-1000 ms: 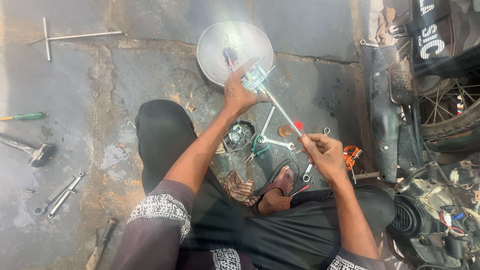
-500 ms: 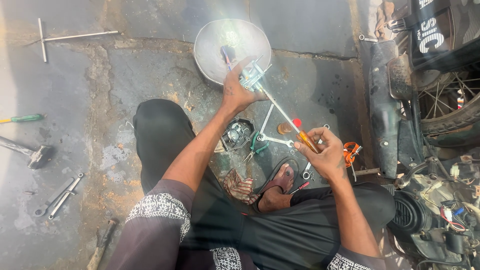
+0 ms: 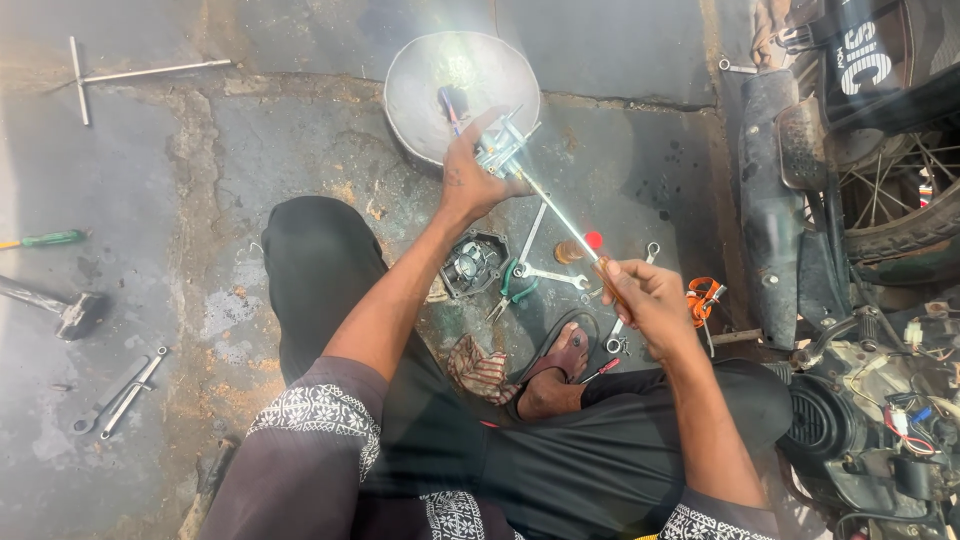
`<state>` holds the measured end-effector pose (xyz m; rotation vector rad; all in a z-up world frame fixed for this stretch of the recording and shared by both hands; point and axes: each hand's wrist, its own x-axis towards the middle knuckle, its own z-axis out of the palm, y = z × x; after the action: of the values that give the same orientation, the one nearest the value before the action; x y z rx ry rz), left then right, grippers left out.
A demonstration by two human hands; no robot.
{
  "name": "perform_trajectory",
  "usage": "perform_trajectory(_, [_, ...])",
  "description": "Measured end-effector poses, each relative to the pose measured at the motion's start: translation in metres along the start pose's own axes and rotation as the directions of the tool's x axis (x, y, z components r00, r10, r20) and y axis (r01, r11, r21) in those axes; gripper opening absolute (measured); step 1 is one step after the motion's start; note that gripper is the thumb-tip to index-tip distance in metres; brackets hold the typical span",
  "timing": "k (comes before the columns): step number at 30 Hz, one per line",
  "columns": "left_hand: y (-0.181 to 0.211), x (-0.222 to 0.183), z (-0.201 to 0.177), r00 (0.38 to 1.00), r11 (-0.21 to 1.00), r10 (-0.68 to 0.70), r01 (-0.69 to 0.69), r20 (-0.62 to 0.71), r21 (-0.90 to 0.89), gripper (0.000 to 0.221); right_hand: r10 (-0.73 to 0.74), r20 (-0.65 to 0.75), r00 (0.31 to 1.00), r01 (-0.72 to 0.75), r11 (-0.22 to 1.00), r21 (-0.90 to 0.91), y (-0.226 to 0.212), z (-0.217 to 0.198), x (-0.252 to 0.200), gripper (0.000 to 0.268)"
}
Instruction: The person washes carburetor components in a bowl, wipes them with a cloth, and reassembles the carburetor assembly by hand and using a screwdriver.
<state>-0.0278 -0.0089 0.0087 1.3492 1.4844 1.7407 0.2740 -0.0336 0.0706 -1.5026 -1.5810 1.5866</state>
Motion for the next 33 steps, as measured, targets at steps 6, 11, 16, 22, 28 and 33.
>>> perform_trajectory(6, [0.003,0.002,0.001,1.0,1.0,-0.015,0.015,0.007,-0.014,0.098,-0.43,-0.055,0.901,0.379,0.844,-0.379,-0.009,0.014,-0.014,0.038])
perform_trajectory(11, [0.003,0.003,-0.002,0.999,0.999,-0.023,0.024,0.036,-0.032,0.099,-0.654,-0.03,0.756,0.535,0.644,-0.546,0.005,0.016,-0.015,0.029])
perform_trajectory(16, [0.006,0.002,-0.001,0.997,0.997,-0.034,0.038,0.066,-0.066,0.098,-0.074,0.052,0.996,0.071,0.996,0.055,0.005,0.004,-0.007,0.033])
perform_trajectory(22, [0.003,0.003,-0.001,0.999,0.998,-0.007,0.009,0.037,-0.066,0.097,-0.807,0.055,0.589,0.551,0.351,-0.757,-0.015,0.023,-0.023,0.031])
perform_trajectory(28, [0.006,0.003,-0.002,0.998,0.996,0.007,-0.002,0.064,-0.086,0.094,-0.499,-0.032,0.866,0.471,0.836,-0.283,0.012,0.013,-0.01,0.024])
perform_trajectory(33, [0.005,0.001,0.0,0.999,0.997,0.01,-0.006,0.046,-0.079,0.096,-0.043,-0.018,0.999,0.043,0.999,0.021,0.004,0.01,-0.009,0.027])
